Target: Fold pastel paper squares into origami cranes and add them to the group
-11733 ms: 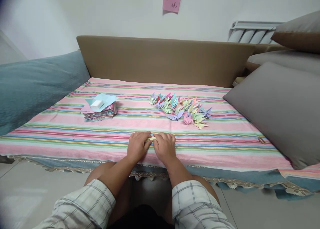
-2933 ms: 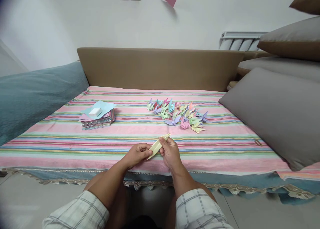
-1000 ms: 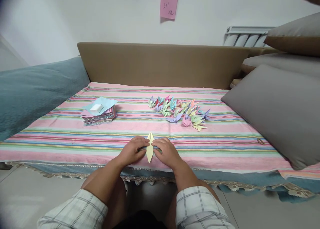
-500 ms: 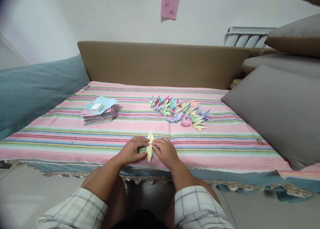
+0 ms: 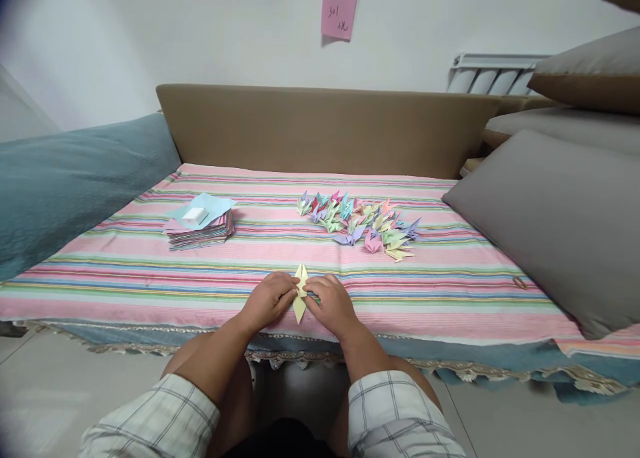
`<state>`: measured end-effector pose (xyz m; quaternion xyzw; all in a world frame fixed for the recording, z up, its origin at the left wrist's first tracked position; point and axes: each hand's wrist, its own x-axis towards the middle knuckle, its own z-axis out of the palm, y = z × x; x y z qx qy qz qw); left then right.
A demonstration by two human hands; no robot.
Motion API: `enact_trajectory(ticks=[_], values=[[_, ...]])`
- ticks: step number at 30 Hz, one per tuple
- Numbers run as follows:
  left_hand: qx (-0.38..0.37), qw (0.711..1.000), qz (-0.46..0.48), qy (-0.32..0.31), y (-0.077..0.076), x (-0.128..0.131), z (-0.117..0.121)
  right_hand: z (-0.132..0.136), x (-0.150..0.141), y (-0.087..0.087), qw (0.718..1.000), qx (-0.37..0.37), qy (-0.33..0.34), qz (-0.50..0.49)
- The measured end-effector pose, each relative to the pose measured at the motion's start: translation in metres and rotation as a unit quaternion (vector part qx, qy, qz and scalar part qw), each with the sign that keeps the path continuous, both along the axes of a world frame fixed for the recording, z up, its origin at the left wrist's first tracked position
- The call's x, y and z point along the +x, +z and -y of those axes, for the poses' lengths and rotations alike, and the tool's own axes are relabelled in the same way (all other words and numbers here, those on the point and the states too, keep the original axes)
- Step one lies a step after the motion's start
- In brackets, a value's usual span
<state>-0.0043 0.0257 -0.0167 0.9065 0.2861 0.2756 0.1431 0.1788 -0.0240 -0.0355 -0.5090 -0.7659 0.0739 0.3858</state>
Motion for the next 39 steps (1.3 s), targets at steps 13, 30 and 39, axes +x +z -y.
enact_trajectory(ticks=[13, 30, 39], values=[[0.007, 0.999, 0.015, 0.047, -0.009, 0.005, -0.004, -0.003, -0.004, -0.002, 1.000, -0.005, -0.028, 0.009], [-0.004, 0.991, 0.015, 0.132, -0.008, 0.013, -0.003, -0.007, -0.009, -0.004, 0.993, -0.041, -0.107, -0.011], [-0.001, 0.983, 0.021, 0.184, -0.010, 0.017, -0.002, -0.012, -0.015, -0.006, 0.987, -0.040, -0.150, -0.038]])
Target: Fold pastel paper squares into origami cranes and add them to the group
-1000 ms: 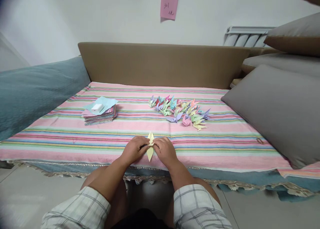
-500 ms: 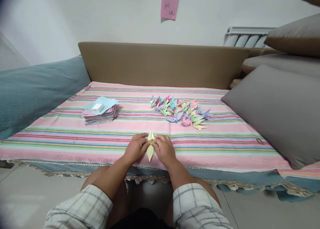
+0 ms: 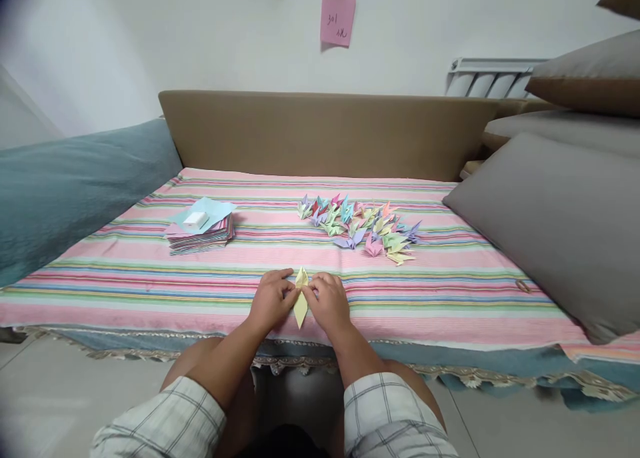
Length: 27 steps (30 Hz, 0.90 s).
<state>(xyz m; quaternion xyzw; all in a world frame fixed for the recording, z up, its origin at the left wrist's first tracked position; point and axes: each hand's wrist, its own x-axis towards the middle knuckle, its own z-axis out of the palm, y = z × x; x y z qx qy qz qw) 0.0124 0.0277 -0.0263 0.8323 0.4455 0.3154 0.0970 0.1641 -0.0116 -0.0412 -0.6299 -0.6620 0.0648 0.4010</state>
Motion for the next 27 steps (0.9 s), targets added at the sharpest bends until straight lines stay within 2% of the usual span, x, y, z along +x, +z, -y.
enact_trajectory(ticks=[6, 9, 19, 27], values=[[-0.037, 0.996, -0.021, 0.083, 0.0079, 0.0050, 0.0064, -0.0036, -0.0032, -0.0009, 1.000, -0.003, -0.019, 0.017], [-0.048, 0.993, -0.029, 0.106, 0.0106, 0.0064, 0.0086, -0.0045, -0.0047, -0.0011, 0.999, -0.006, -0.030, 0.030], [-0.035, 0.996, 0.015, 0.086, 0.0067, 0.0041, 0.0077, -0.0048, -0.0062, 0.0002, 0.999, 0.007, -0.032, 0.020], [-0.019, 0.996, -0.022, 0.081, 0.0022, 0.0031, 0.0098, -0.0021, -0.0070, 0.0027, 0.999, 0.000, -0.040, 0.012]])
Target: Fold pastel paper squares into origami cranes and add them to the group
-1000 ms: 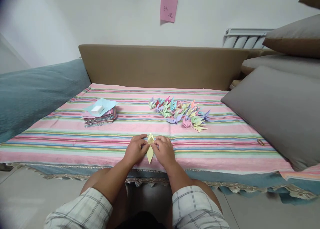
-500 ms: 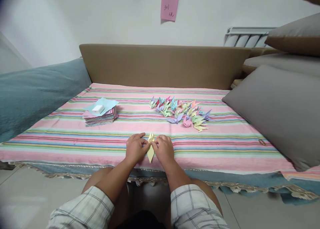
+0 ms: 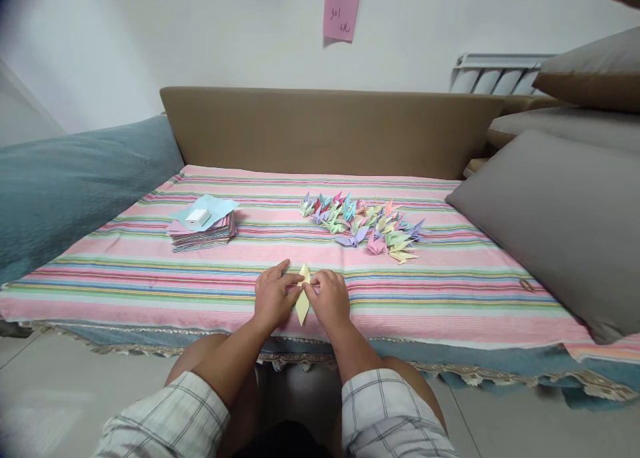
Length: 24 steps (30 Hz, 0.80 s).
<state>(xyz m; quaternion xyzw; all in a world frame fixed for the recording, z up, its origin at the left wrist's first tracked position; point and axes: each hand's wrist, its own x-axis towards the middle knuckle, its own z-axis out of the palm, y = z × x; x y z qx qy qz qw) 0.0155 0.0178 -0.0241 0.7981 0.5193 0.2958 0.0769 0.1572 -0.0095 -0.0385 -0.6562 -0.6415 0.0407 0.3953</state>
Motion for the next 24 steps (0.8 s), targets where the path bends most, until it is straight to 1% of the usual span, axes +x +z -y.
enact_trajectory(ticks=[3, 10, 16, 21, 24], values=[[0.003, 1.000, -0.015, 0.003, -0.0009, 0.0002, -0.0002, 0.0011, 0.0002, -0.0003, 1.000, -0.001, -0.004, 0.003], [-0.001, 0.999, -0.043, -0.004, -0.0012, 0.0007, -0.0004, 0.0029, -0.0008, -0.0024, 0.999, 0.013, 0.017, 0.033], [-0.003, 0.999, -0.045, -0.004, -0.0021, 0.0007, -0.0005, 0.0039, -0.0026, -0.0032, 0.999, -0.005, -0.007, 0.051], [-0.001, 0.998, -0.057, 0.001, -0.0029, 0.0017, -0.0004, 0.0040, -0.0035, -0.0053, 0.998, -0.002, -0.026, 0.062], [-0.010, 0.998, -0.064, 0.002, -0.0023, 0.0021, -0.0006, 0.0041, -0.0037, -0.0047, 0.997, -0.016, -0.032, 0.065]])
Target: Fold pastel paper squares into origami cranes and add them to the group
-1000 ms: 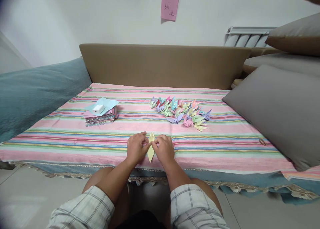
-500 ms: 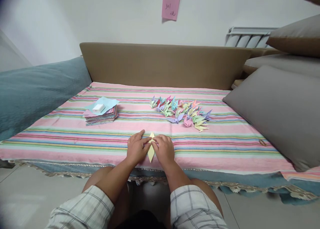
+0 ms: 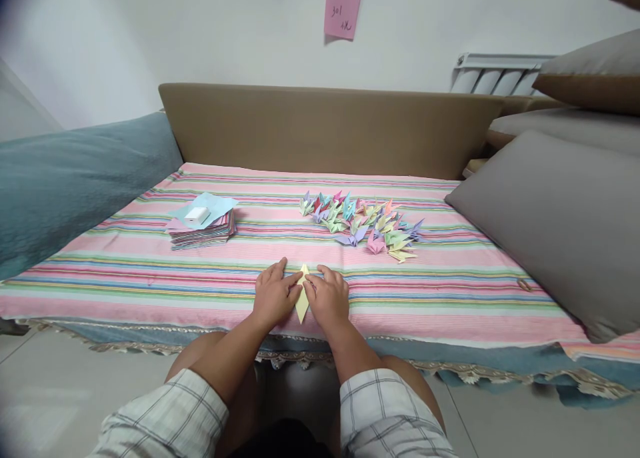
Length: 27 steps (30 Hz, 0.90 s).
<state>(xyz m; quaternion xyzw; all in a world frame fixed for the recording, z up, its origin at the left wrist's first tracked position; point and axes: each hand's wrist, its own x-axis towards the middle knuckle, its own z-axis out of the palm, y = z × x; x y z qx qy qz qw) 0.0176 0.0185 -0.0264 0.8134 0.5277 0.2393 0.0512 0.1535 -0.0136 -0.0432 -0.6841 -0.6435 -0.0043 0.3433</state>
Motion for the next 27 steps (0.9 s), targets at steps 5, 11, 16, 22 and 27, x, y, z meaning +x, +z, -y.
enact_trajectory(ticks=[5, 11, 16, 22, 27], values=[[-0.005, 1.000, 0.002, 0.004, 0.000, 0.000, -0.001, 0.001, 0.002, 0.001, 1.000, -0.009, 0.007, -0.004], [-0.001, 1.000, 0.004, 0.002, 0.000, -0.002, -0.001, 0.000, 0.003, -0.003, 1.000, 0.013, -0.010, -0.003], [-0.023, 0.999, 0.038, -0.019, 0.004, -0.003, 0.000, -0.001, 0.002, -0.005, 1.000, 0.015, -0.009, 0.003], [-0.044, 0.993, 0.099, -0.044, 0.008, -0.004, 0.002, 0.001, 0.005, 0.003, 0.999, 0.001, 0.011, -0.049], [-0.099, 0.967, 0.220, -0.088, 0.003, -0.007, -0.001, 0.003, 0.007, 0.008, 0.976, 0.001, 0.093, -0.196]])
